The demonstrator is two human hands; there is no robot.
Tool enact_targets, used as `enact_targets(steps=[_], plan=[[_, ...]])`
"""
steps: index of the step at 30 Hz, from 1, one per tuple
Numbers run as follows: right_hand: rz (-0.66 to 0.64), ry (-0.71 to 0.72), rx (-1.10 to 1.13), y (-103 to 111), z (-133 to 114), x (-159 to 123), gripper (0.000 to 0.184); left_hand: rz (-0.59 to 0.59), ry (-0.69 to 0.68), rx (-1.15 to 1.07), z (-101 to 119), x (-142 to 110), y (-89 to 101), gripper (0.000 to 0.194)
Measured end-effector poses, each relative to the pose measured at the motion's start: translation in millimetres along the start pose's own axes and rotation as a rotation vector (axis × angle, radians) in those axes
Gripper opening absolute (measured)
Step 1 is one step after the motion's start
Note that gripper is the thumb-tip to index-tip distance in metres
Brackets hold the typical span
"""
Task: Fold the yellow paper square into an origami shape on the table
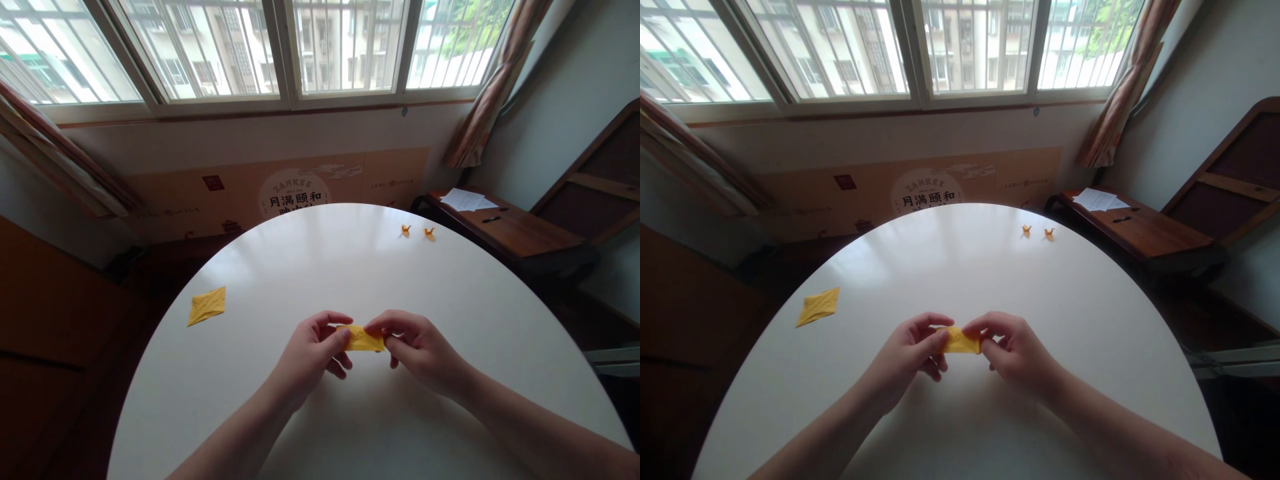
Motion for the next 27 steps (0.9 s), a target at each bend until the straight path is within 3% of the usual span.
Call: enact_targets(steps=[6,11,17,23,27], plan=[[-0.024,-0.035,0.114,2,1,1,0.02,0.009,-0.117,0.197,-4,-2,-1.1,0.034],[-0.134,-0.07,-0.039,-3,-2,-2,0.023,0.001,-0.26,0.335,-9,-6,-2.3,0.038],[-0.153,-0.059,-0.088,-8,-3,-3,0.026,0.041,-0.388,0.456,-8,-10,-0.8,0.033],[-0.155,-0.073,0.019,-9,-5,-3,0.022,0.027,-0.306,0.259,-1,-10,-1.9,0.042],[-0.134,-0.128,0.11,-8,-5,-3,0.026,0.008,-0.213,0.174,-2,-7,-1.6,0.036]])
Point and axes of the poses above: each hand's wrist, its own x-axis towards the middle knuckle, its own y-axis out of the back of the hand, z = x × y, the point moved 1 cm from there along x, towards the middle knuckle, and after that the axes turned 1 degree about z, right-handed, at the moved point
